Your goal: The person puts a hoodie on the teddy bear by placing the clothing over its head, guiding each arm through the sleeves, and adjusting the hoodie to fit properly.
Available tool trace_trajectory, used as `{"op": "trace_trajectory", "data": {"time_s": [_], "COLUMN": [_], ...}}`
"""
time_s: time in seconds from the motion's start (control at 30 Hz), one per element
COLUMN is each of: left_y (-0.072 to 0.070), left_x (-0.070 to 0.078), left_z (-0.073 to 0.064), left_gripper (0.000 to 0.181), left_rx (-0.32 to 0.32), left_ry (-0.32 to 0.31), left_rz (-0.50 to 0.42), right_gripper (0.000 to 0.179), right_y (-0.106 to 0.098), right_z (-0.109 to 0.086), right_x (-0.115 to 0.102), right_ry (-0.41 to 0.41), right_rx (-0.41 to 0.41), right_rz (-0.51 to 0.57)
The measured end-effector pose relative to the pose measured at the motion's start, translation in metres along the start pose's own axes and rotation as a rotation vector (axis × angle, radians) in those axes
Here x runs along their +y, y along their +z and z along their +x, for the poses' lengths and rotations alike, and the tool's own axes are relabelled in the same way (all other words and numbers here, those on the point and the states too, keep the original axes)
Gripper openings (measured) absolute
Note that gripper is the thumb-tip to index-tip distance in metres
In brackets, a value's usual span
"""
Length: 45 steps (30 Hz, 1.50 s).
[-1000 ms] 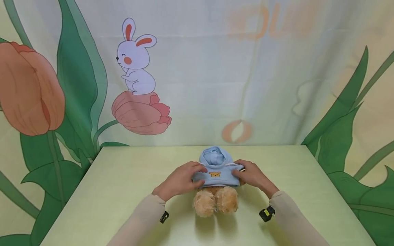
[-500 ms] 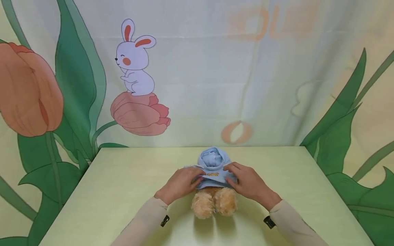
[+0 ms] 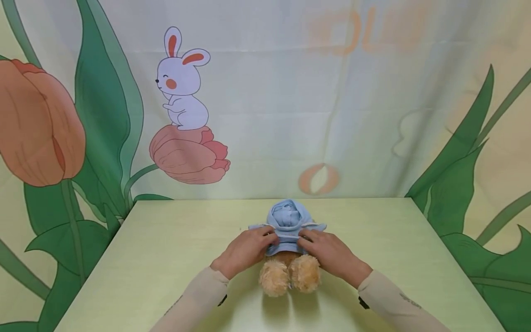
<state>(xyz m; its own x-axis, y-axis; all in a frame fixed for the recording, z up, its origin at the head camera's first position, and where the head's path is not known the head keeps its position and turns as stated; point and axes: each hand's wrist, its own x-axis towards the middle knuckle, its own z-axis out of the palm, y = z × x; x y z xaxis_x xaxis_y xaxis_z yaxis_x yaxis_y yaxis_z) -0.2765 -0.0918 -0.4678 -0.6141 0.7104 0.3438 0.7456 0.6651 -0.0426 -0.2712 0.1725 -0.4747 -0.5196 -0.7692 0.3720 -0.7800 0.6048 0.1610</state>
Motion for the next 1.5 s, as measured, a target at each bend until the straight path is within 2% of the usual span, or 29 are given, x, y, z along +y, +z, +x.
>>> {"op": "trace_trajectory", "data": {"time_s": [0.23, 0.37, 0.57, 0.7, 0.87, 1.0, 1.1, 1.33, 1.5], "left_y": [0.001, -0.001, -0.002, -0.001, -0.001, -0.001, -0.004, -0.015, -0.025], "left_x": [0.001, 0.004, 0.006, 0.006, 0.002, -0.001, -0.003, -0.012, -0.017], "left_z": [0.002, 0.005, 0.011, 0.014, 0.013, 0.016, 0.019, 0.03, 0.039], "left_gripper": [0.018, 0.016, 0.022, 0.028, 0.034, 0.039, 0.042, 0.045, 0.047], "left_rx": [-0.021, -0.053, -0.062, -0.049, -0.035, -0.034, -0.018, 0.031, 0.04], "left_ry": [0.029, 0.011, -0.037, -0.062, -0.087, -0.076, -0.067, -0.049, -0.057], "left_rz": [0.031, 0.061, 0.093, 0.129, 0.124, 0.105, 0.108, 0.115, 0.112], "right_gripper": [0.019, 0.011, 0.028, 0.034, 0.047, 0.048, 0.051, 0.07, 0.056], "right_y": [0.0, -0.001, -0.003, -0.004, -0.005, -0.009, -0.013, -0.024, -0.033], "right_z": [0.003, 0.008, 0.015, 0.017, 0.023, 0.025, 0.027, 0.036, 0.042], "right_x": [-0.001, -0.001, 0.0, 0.002, 0.008, 0.012, 0.014, 0.019, 0.024], "right_ry": [0.027, 0.046, 0.086, 0.108, 0.145, 0.169, 0.183, 0.22, 0.208], "right_rx": [-0.042, -0.057, -0.105, -0.113, -0.153, -0.177, -0.182, -0.155, -0.11], "right_rz": [-0.087, -0.161, -0.21, -0.172, -0.014, 0.068, 0.06, -0.002, -0.053]}}
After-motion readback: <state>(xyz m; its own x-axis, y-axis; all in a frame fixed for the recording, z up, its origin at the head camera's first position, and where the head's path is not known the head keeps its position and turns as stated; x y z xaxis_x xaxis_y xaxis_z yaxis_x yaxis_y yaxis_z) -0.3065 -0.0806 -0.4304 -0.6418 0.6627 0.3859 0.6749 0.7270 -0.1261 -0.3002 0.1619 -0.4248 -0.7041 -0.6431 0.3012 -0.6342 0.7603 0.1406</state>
